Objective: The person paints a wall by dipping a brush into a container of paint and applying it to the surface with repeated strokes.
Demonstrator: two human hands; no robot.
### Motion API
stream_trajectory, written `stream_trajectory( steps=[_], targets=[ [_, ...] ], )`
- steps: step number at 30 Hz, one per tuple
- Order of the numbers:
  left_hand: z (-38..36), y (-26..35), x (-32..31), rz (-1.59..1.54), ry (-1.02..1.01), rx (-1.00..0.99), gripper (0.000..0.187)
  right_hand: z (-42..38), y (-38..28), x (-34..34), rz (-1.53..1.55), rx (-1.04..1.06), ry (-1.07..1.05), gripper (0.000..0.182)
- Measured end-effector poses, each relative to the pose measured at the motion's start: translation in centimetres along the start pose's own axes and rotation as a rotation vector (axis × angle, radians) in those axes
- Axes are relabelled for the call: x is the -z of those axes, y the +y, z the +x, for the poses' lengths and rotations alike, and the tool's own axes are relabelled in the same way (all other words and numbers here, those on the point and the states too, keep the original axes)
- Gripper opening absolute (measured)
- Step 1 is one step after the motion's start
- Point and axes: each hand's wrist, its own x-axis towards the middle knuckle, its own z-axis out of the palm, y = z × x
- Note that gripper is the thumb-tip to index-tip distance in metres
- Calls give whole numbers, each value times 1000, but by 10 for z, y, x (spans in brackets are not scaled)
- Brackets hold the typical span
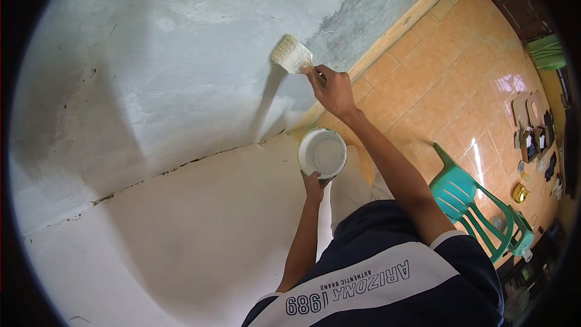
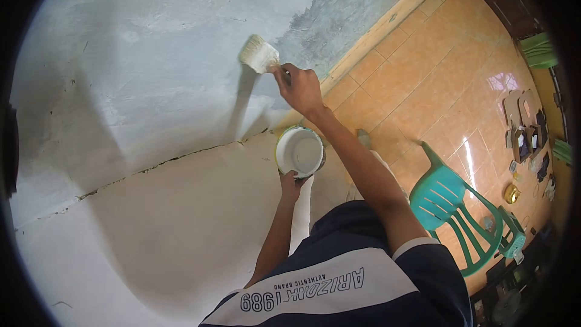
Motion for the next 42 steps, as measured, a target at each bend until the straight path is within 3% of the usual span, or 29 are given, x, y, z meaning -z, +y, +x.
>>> stream_trajectory(
  steps=[3,10,16,20,28,32,34,37,42],
  targets=[
    [4,-4,10,-8,-5,-19,80,4,54,-23,-197,28,0,32],
    [3,-7,14,-16,24,-5,79,0,97,-32,-450,-259,-101,35],
    [1,-12,16,-3,28,8,79,-2,26,-11,-74,-124,-69,35],
    [5,-15,18,-28,46,35,79,-5,11,-6,-27,17,6,35],
    [1,-10,20,-21,21,20,80,-4,91,-36,-377,-157,-15,38],
    [-2,-3,13,-6,11,0,80,-1,82,-25,-303,-300,-118,42],
    [2,-10,15,-11,35,-6,81,4,53,-22,-197,-160,-103,42],
    [6,-13,18,-23,34,4,81,5,12,-7,-81,-121,-169,39],
    [10,-18,19,-30,30,10,78,-10,4,-3,-64,49,-49,35]
  ],
)
